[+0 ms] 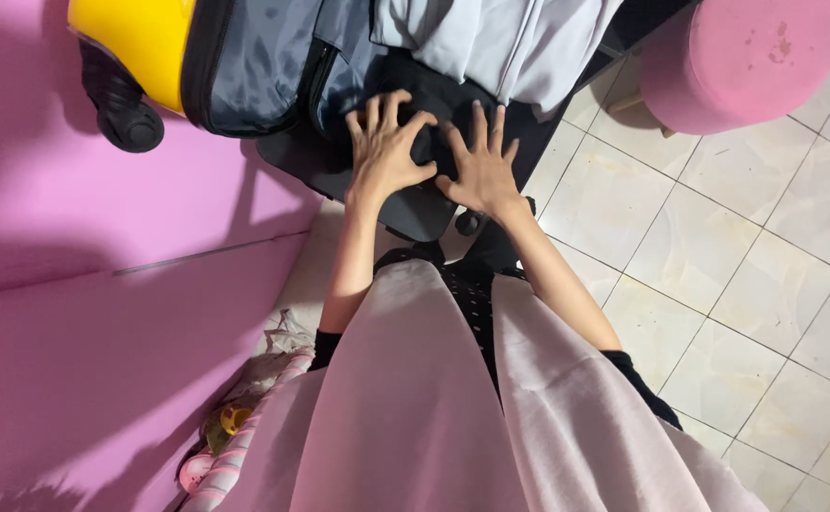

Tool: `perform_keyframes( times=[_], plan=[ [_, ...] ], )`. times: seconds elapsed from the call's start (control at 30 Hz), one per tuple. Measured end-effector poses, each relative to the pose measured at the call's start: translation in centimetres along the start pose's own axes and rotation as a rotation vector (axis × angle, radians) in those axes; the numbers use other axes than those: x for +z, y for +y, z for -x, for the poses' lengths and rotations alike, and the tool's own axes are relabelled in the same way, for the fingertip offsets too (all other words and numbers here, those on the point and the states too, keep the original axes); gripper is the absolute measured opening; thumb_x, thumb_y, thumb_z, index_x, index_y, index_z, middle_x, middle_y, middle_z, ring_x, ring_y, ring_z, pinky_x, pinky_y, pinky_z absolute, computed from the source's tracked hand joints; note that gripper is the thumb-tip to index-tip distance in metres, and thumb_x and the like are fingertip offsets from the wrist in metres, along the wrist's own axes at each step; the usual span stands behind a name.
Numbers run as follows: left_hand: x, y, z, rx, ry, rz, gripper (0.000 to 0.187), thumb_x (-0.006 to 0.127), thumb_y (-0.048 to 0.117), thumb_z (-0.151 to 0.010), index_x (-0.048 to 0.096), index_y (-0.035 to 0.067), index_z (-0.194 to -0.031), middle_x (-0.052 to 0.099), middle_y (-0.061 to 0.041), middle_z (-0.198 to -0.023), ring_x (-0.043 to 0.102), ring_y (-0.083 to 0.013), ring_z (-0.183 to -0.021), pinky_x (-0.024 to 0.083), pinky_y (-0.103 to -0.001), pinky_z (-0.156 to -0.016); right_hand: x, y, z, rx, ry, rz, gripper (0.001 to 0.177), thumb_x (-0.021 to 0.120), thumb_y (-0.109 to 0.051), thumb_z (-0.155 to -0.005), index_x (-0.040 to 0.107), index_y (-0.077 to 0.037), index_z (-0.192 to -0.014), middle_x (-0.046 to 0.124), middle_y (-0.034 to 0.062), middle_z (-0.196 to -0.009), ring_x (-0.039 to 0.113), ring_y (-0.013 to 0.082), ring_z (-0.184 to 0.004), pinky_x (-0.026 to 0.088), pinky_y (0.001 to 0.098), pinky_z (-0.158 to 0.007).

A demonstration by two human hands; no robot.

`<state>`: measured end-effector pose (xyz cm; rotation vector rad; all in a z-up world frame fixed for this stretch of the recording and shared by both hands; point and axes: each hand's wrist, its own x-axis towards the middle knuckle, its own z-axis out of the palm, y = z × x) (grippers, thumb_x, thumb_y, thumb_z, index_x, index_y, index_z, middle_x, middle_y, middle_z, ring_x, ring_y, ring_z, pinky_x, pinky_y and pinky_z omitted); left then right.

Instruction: Packing various items of clothing from a shelf into a character-themed suitcase on the floor.

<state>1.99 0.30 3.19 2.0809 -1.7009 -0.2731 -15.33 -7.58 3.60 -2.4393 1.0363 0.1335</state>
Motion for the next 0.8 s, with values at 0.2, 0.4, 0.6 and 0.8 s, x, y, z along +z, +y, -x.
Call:
perform_keyframes(
  times=[0.2, 0.4, 0.6, 0.8],
  plan=[
    [5.0, -3.8, -4.1, -0.136, -0.461, -0.085, 0.131, 0.099, 0.047, -0.052, 0.023, 0.042, -0.158, -0.011, -0.022, -0.162, 0.016, -0.0668, -0.143, 0.029, -0.08, -0.103, 2.9, 2.1, -3.5, 0.014, -0.11, 0.064, 0.133, 0.086, -0.058, -0.066, 0.003, -0.024, -0.164, -0.012, 0.0387, -0.163, -0.009, 0.0643, -0.145, 0.026, 0.0803, -0.108],
    [5.6, -5.4, -5.0, -0.128, -0.644, -0.022, 0.14, 0.098, 0.047, -0.056, 0.01, 0.045, -0.164, -0.034, -0.023, -0.161, 0.018, -0.0757, -0.138, 0.038, -0.072, -0.107, 4.5, 3.0, -4.8, -0.201, -0.003, 0.191, 0.135, 0.084, -0.064, -0.074, 0.008, 0.002, -0.165, -0.004, 0.0492, -0.153, -0.013, 0.0671, -0.145, 0.005, 0.0832, -0.116],
    [5.7, -5.5, -4.1, -0.082, -0.563, 0.015, 0.136, 0.099, 0.036, -0.054, 0.017, 0.044, -0.163, -0.03, -0.02, -0.162, 0.02, -0.0758, -0.136, 0.037, -0.071, -0.108, 5.2, 3.6, -4.8, -0.171, -0.073, 0.018, 0.131, 0.086, -0.053, -0.072, 0.01, 0.002, -0.163, -0.007, 0.0621, -0.145, -0.018, 0.0671, -0.142, -0.001, 0.0771, -0.117],
    [6.3, -6.0, -4.3, -0.047, -0.417, 0.069, 0.121, 0.1, 0.027, -0.051, 0.037, 0.04, -0.154, -0.015, -0.023, -0.164, 0.028, -0.0745, -0.13, 0.043, -0.069, -0.103, 6.1, 4.0, -5.3, -0.181, -0.02, -0.031, 0.125, 0.087, -0.044, -0.075, 0.011, -0.001, -0.165, -0.014, 0.06, -0.146, -0.022, 0.0655, -0.141, -0.002, 0.0751, -0.118]
  ],
)
